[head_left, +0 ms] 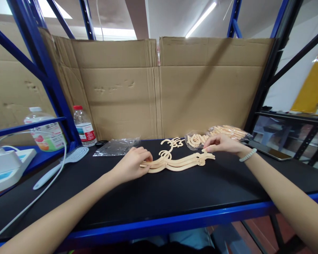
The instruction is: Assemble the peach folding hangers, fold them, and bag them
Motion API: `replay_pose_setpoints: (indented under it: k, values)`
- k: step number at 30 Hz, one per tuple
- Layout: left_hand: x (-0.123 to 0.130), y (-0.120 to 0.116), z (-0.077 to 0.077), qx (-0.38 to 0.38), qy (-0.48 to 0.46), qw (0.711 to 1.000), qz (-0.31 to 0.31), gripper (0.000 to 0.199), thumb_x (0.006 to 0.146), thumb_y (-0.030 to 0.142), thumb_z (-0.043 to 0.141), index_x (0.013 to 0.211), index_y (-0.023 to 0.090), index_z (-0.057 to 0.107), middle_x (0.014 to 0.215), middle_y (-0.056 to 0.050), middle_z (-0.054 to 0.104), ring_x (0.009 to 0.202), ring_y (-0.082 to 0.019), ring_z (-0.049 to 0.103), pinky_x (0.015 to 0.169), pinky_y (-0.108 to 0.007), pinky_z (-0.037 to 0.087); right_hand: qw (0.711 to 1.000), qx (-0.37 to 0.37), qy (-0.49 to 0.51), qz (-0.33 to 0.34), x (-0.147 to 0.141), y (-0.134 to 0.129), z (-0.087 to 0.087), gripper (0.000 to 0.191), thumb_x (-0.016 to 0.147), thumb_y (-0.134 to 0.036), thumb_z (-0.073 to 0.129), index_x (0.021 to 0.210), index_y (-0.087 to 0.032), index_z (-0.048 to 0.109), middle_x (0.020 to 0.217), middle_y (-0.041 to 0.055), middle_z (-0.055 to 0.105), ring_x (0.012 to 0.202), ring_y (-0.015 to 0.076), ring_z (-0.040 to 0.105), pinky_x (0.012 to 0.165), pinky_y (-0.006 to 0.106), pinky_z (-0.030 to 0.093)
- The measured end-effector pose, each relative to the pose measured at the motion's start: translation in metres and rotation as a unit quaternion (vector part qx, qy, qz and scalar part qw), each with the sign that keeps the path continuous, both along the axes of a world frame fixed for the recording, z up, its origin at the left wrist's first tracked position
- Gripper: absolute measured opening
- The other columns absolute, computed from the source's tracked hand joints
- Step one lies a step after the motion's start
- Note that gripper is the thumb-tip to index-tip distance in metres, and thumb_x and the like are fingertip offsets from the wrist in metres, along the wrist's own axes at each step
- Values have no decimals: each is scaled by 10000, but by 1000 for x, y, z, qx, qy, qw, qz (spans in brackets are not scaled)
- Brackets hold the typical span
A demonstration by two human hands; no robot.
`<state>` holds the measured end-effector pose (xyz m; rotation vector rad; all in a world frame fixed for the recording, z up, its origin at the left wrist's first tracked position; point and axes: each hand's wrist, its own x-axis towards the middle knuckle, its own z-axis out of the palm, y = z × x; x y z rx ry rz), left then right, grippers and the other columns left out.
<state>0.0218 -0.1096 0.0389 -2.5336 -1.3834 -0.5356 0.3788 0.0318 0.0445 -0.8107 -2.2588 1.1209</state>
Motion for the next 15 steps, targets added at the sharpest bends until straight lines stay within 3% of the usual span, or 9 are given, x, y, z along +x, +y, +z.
replay_pose_setpoints:
  k: [3, 7, 15]
  values:
    - [5, -9, 6, -61, 43, 997, -22, 78, 751, 161, 518, 804, 176, 574, 784, -22, 604, 730, -159, 551, 658, -260, 401, 992, 19, -114, 57, 3, -2, 3, 290, 670, -403, 733, 812, -151, 709, 780, 48, 683, 720, 151, 601, 668, 277, 458]
    - [9, -14, 5, -105, 81, 990, -43, 74, 792, 179, 506, 814, 177, 577, 779, -20, 582, 676, -146, 551, 593, -238, 387, 982, 24, -175, 65, -1, -5, -2, 330, 650, -437, 734, 811, -152, 701, 767, 46, 683, 698, 151, 602, 646, 267, 457]
    - [6, -6, -8, -53, 98, 994, -17, 132, 873, 254, 461, 845, 191, 574, 820, -24, 573, 683, -149, 558, 585, -240, 399, 975, 93, -200, 9, -2, 6, -18, 309, 621, -447, 730, 699, -149, 698, 602, 24, 621, 556, 129, 527, 510, 232, 376]
